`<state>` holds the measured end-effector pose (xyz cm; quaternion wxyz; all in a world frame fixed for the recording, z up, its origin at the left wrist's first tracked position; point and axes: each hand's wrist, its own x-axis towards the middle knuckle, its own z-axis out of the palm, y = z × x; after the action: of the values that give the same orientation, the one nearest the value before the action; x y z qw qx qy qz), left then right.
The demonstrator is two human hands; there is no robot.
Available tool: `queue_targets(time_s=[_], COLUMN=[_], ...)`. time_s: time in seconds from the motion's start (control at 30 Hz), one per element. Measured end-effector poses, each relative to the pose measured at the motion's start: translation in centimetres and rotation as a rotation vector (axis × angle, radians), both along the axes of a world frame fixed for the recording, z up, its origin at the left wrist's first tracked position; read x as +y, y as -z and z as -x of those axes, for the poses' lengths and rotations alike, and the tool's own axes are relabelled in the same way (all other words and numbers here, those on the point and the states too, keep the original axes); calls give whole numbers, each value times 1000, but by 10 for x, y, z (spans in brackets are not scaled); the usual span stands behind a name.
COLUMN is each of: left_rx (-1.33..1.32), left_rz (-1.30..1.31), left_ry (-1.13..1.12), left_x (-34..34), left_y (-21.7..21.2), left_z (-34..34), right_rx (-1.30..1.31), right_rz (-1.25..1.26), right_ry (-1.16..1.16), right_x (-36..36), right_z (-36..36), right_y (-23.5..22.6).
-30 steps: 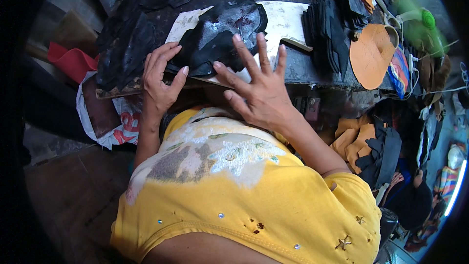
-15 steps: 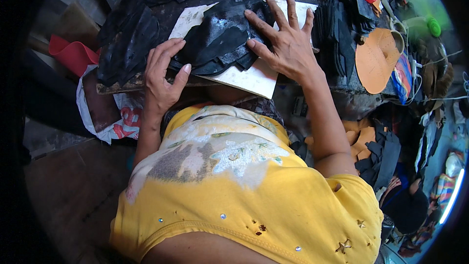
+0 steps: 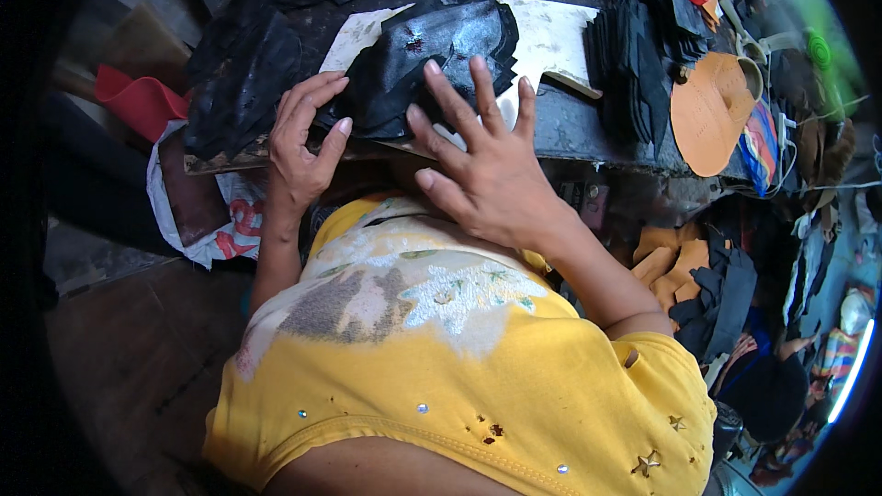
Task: The person repeatedly rubs a small black leather piece with both hands on a white board. They periodically dip the leather into a container of yellowish liquid and continue rubbing. The leather is handled one at a time and placed back on the board after each treatment.
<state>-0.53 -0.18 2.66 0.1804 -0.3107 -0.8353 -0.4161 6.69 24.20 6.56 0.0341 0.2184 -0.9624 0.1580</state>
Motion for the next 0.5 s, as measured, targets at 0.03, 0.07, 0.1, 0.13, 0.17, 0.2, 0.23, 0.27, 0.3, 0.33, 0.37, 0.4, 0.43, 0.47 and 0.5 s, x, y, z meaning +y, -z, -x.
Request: queue_targets(time_s=[0.03, 0.07, 0.1, 0.13, 0.17, 0.2, 0.23, 0.27, 0.3, 0.33, 0.37, 0.4, 0.43, 0.47, 0.5], left_rx=[1, 0, 3, 6, 9, 9, 8, 4, 11, 11, 11, -7, -21, -43, -74], left_rz=[-6, -11, -10, -10, -11, -11, -9, -9, -16, -25, -33, -52, -73, -93, -111], left_ry=[-8, -15, -28, -41, -54, -54, -55, -63, -58, -56, -48, -47, -45, -41, -41], left_x=[1, 2, 2, 3, 4, 5, 5, 4, 3, 3, 2, 2, 2, 2, 3], left_y=[1, 1, 2, 3, 3, 4, 5, 5, 5, 6, 6, 7, 7, 6, 6], left_z=[0, 0, 0, 0, 0, -1, 0, 0, 0, 1, 2, 3, 5, 5, 5], right_rx=[-49, -66, -51, 12, 34, 80, 125, 164, 144, 192, 162, 163, 130, 165, 147], right_rz=[145, 333, 415, 369, 220, 46, -49, -151, -288, -285, -195, -126, -120, -179, -187], right_ry=[-23, -29, -11, 15, 107, 174, 252, 320, 418, 361, 252, 155, 42, 32, 110], right_x=[9, 13, 18, 20, 19, 15, 10, 3, -2, -6, -12, -15, -16, -14, -10], right_z=[4, 9, 14, 20, 28, 34, 36, 36, 36, 29, 22, 16, 11, 7, 9], right_y=[-6, -8, -9, -7, -3, 3, 7, 12, 15, 16, 18, 17, 16, 14, 13])
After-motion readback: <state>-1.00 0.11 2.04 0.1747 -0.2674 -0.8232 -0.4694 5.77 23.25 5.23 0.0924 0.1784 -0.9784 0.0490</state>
